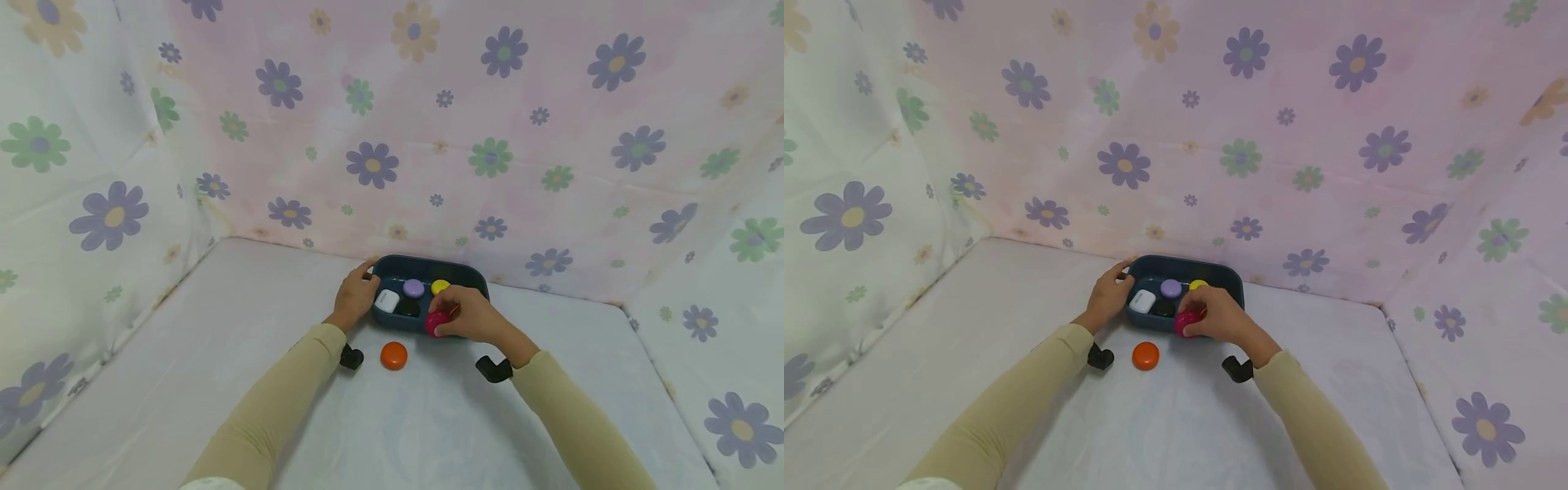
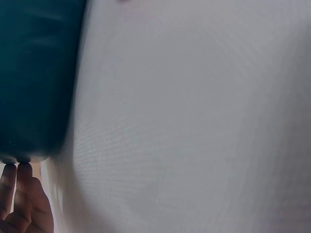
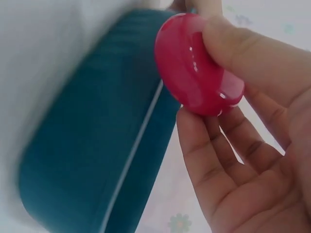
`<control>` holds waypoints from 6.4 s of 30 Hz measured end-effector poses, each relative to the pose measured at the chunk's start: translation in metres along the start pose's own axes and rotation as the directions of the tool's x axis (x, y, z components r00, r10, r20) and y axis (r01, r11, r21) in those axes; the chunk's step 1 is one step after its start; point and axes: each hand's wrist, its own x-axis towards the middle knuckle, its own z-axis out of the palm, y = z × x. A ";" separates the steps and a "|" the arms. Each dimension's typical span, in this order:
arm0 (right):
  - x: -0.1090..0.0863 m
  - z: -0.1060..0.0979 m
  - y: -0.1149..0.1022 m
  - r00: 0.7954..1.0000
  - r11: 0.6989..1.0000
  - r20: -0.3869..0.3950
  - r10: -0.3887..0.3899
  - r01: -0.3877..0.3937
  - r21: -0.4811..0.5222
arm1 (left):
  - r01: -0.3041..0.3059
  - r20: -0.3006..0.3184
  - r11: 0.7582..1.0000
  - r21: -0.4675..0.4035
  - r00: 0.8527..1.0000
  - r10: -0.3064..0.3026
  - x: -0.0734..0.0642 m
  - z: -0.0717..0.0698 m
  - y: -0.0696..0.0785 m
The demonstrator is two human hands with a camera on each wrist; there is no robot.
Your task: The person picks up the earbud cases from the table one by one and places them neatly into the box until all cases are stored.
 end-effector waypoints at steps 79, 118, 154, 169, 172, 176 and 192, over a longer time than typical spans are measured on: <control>0.020 0.023 -0.011 0.984 0.981 -0.117 -0.132 0.112 -0.161 | 0.003 0.008 1.000 0.023 1.000 -0.004 0.001 -0.001 0.000; 0.081 0.040 0.033 0.995 0.995 0.085 0.059 -0.052 -0.089 | 0.002 0.009 1.000 0.009 1.000 -0.002 -0.002 -0.002 0.002; 0.067 0.026 0.035 0.999 0.999 0.026 0.024 -0.023 -0.039 | 0.011 -0.008 1.000 0.025 1.000 -0.011 -0.002 -0.001 0.004; 0.040 0.011 0.017 0.998 0.998 -0.060 0.005 -0.008 -0.056 | 0.006 -0.007 1.000 0.029 1.000 -0.006 0.000 -0.001 0.001; 0.034 0.009 0.011 0.998 0.998 -0.066 -0.002 -0.002 -0.060 | 0.013 -0.006 0.999 0.034 1.000 -0.013 0.000 -0.001 0.001; 0.026 0.007 0.003 0.998 0.998 -0.065 -0.013 0.009 -0.068 | 0.014 -0.011 0.999 0.041 1.000 -0.014 -0.001 -0.001 0.001; -0.021 0.003 0.007 0.999 0.995 0.015 -0.032 0.034 -0.092 | 0.013 -0.018 1.000 0.021 1.000 -0.013 0.002 0.003 -0.002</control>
